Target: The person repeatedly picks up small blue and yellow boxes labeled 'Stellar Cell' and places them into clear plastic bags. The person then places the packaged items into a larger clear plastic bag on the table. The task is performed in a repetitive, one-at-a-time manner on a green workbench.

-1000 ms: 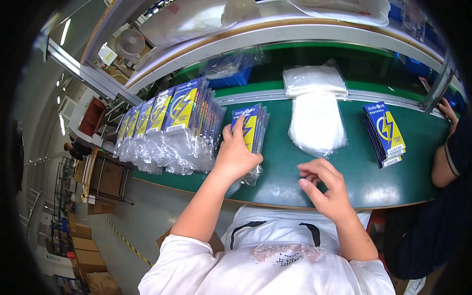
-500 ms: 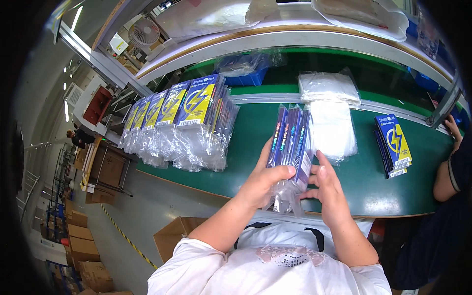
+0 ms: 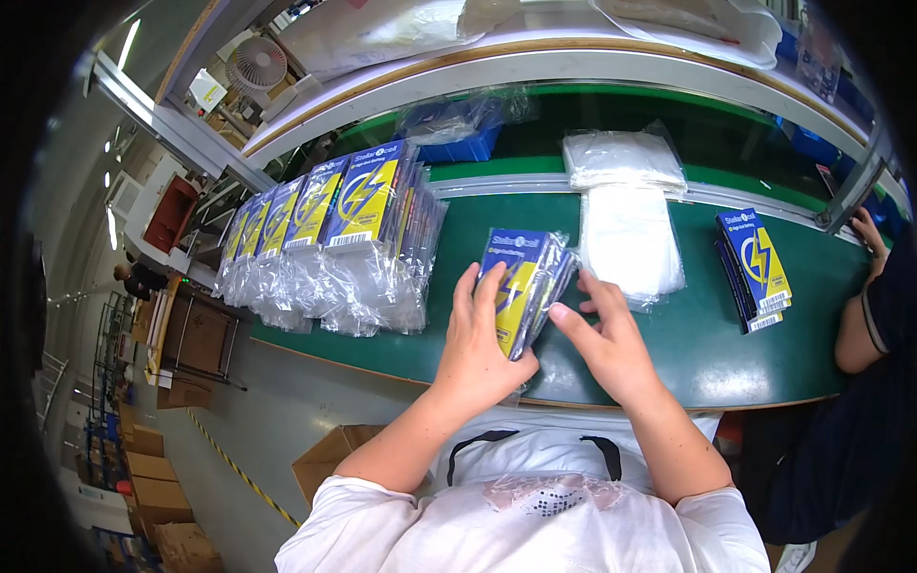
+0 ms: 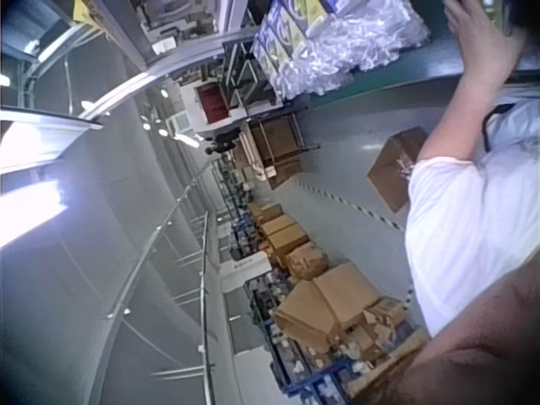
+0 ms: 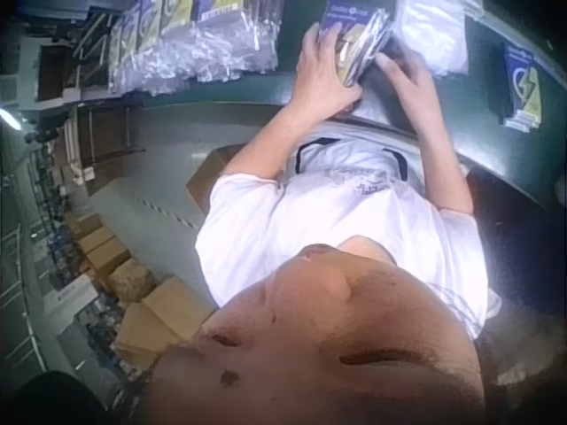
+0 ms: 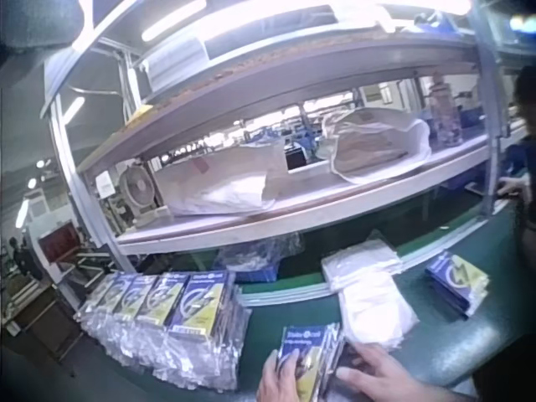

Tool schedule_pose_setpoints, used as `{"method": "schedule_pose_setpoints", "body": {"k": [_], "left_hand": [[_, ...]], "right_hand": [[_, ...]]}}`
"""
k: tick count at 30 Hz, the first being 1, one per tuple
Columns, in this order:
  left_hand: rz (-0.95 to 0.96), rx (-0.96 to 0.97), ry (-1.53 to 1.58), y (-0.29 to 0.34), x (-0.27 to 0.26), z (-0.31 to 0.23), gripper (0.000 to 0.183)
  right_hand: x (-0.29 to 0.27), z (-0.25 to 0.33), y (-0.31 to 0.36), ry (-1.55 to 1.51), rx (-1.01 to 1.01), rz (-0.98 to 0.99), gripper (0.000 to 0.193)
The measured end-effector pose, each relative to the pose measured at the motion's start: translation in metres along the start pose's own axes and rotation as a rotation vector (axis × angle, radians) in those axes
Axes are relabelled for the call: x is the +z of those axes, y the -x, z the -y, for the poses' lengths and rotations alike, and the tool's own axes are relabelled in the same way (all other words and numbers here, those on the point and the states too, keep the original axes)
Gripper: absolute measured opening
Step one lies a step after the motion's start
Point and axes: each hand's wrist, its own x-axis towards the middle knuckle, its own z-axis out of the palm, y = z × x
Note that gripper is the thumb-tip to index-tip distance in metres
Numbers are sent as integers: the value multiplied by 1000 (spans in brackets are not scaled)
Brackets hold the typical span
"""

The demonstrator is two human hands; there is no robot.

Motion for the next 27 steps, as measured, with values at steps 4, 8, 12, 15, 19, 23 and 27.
{"method": "schedule_pose_setpoints", "body": {"k": [4, 8, 12, 15, 19, 23, 27], "left_hand": [[58, -42, -149, -2, -3, 4, 96], [298, -70, -399, -5, -11, 2, 105], [397, -148, -391, -13, -19, -2, 104], [325, -80, -378, -13, -14, 6, 100], [206, -45, -154, -7, -16, 13, 95], [197, -204, 415, 5, -25, 6, 94], [11, 42, 568, -3, -68, -27, 87]], "right_hand": [[-8, -6, 2, -31, 33, -69, 61], [-11, -7, 11, -36, -2, -51, 55], [-11, -10, 17, -56, -34, -68, 50], [-11, -17, 20, -91, -42, -94, 48], [-13, -16, 25, -115, -49, -121, 44], [-17, -17, 27, -131, -57, -149, 42], [-24, -16, 29, -122, -59, -193, 41]]}}
